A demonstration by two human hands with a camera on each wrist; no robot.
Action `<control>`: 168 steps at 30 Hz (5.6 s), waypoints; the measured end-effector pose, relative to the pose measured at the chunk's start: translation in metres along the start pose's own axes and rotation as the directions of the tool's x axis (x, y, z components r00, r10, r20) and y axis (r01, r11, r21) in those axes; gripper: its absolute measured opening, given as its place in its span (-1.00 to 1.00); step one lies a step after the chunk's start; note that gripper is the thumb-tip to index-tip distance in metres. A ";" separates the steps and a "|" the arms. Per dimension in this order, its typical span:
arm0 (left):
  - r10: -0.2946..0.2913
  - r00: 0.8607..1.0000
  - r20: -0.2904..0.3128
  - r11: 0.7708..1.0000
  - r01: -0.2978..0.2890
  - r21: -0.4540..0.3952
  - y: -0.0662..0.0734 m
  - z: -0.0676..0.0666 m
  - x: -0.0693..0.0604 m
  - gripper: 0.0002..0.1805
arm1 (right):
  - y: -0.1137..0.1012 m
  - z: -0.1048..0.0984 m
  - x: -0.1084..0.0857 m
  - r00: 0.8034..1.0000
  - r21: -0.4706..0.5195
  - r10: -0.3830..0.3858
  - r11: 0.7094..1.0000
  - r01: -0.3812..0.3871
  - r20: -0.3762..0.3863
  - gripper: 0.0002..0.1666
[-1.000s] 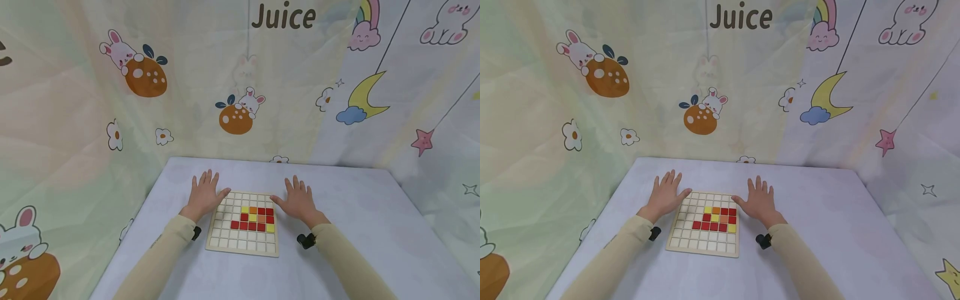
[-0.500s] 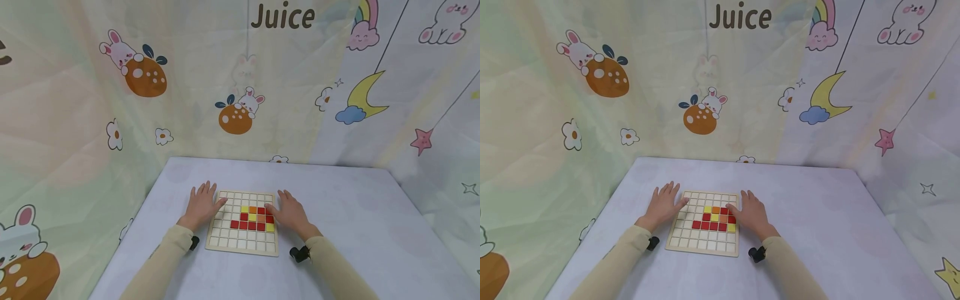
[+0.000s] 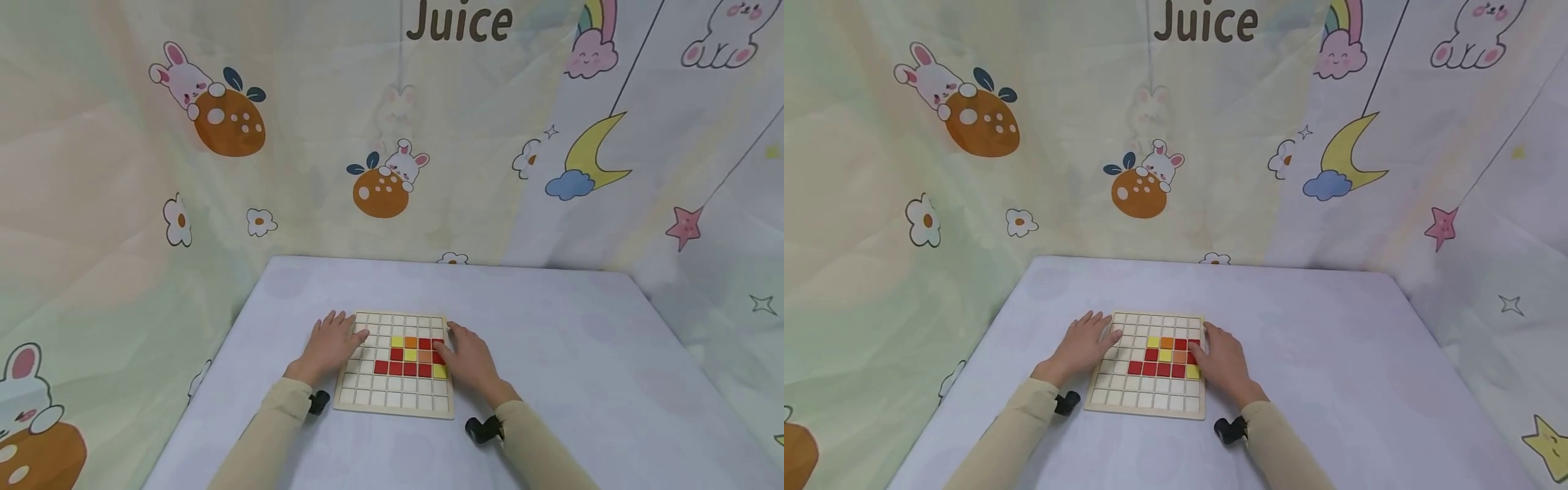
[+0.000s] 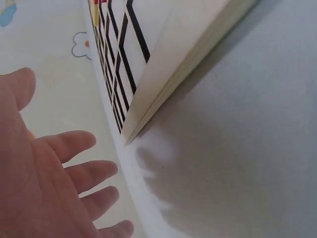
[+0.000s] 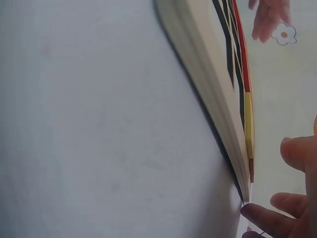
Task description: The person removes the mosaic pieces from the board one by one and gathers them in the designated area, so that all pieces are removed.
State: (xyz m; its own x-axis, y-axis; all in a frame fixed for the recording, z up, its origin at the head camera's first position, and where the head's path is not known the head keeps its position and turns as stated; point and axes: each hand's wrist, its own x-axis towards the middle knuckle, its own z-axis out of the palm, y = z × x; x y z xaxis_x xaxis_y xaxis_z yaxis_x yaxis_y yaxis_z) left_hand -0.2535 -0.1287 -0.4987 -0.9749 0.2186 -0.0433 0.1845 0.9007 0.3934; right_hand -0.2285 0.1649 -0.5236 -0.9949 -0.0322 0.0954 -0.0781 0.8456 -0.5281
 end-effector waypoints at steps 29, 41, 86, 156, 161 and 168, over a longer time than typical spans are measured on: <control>0.074 0.997 -0.001 0.967 -0.072 -0.243 -0.034 0.018 0.000 -0.41 | -0.007 0.018 -0.005 0.992 0.106 -0.007 0.994 0.021 -0.127 -0.57; 0.085 0.996 -0.008 0.965 -0.085 -0.247 -0.036 0.021 0.001 -0.41 | -0.011 0.022 0.002 0.989 0.122 0.071 0.991 -0.055 -0.133 -0.68; 0.009 0.974 -0.226 0.918 -0.098 -0.384 -0.034 0.040 -0.005 -0.57 | 0.001 0.030 0.001 0.980 0.309 0.048 0.951 0.014 -0.192 -0.79; -0.012 0.974 -0.226 0.905 -0.086 -0.417 -0.035 0.041 -0.006 -0.58 | 0.032 -0.007 0.013 0.993 0.252 0.061 0.967 -0.033 -0.102 -0.62; 0.004 0.971 -0.238 0.906 -0.104 -0.409 -0.036 0.042 -0.006 -0.57 | 0.034 -0.006 0.014 0.991 0.230 0.065 0.972 -0.037 -0.119 -0.61; -0.003 0.971 -0.238 0.910 -0.096 -0.404 -0.035 0.042 -0.006 -0.57 | 0.038 -0.004 0.016 0.989 0.194 0.051 0.981 -0.024 -0.137 -0.60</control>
State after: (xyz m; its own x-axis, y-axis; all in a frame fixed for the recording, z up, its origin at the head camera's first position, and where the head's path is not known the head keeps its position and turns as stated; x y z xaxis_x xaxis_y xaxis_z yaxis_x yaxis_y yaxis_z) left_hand -0.2491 -0.1457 -0.5507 -0.9772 0.1201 0.1750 0.2107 0.6468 0.7330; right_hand -0.2467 0.1987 -0.5392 -0.9795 0.0842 0.1829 -0.0653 0.7263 -0.6842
